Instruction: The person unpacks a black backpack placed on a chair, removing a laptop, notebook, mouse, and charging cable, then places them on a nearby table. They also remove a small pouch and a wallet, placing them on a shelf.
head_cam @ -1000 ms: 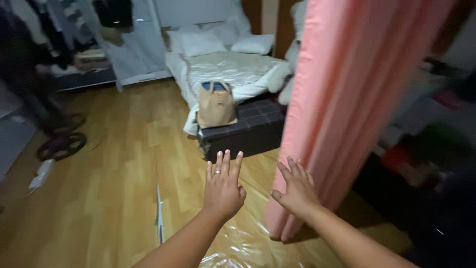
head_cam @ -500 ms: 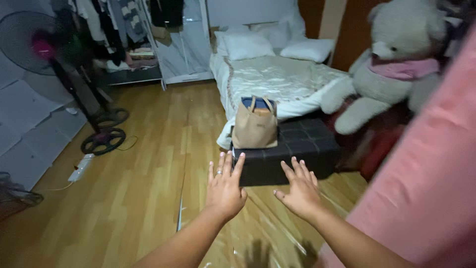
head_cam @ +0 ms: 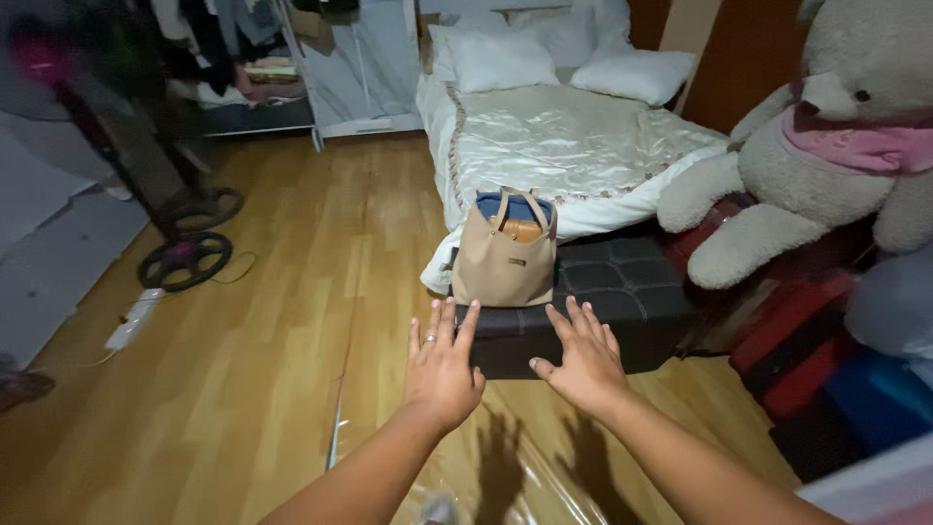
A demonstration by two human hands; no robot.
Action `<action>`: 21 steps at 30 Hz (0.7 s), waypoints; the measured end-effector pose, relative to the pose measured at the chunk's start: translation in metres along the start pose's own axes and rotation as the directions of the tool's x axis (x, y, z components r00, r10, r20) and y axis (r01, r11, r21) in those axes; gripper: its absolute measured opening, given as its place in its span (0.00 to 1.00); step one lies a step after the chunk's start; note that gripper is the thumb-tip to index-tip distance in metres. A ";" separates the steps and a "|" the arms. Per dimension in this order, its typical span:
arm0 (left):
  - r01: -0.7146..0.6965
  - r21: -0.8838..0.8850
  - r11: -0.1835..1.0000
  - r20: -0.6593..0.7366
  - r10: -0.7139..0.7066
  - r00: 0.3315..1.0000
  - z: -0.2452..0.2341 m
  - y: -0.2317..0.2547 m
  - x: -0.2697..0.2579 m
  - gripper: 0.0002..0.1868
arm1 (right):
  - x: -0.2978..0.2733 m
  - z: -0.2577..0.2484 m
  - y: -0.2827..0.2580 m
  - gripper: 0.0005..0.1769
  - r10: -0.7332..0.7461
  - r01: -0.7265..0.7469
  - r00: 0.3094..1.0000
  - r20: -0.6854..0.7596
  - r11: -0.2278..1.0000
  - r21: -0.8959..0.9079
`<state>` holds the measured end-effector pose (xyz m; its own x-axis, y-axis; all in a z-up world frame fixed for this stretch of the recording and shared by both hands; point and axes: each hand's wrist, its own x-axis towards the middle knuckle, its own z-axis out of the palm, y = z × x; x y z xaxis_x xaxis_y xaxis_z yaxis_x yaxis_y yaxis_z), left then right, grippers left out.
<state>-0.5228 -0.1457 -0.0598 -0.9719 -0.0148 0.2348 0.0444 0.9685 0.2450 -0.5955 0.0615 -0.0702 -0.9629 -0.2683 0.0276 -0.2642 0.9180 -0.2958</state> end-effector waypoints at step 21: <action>-0.051 -0.056 0.997 0.151 0.059 0.987 0.081 -0.125 0.352 0.49 | 0.374 0.031 0.041 0.55 -0.171 0.175 0.974 -0.145 0.985 0.011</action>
<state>-0.8891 -0.2521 -0.0842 -0.9914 0.0797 0.1039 0.1065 0.9526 0.2849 -0.9651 -0.0100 -0.1019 -0.9010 -0.3762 0.2162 -0.4277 0.8538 -0.2968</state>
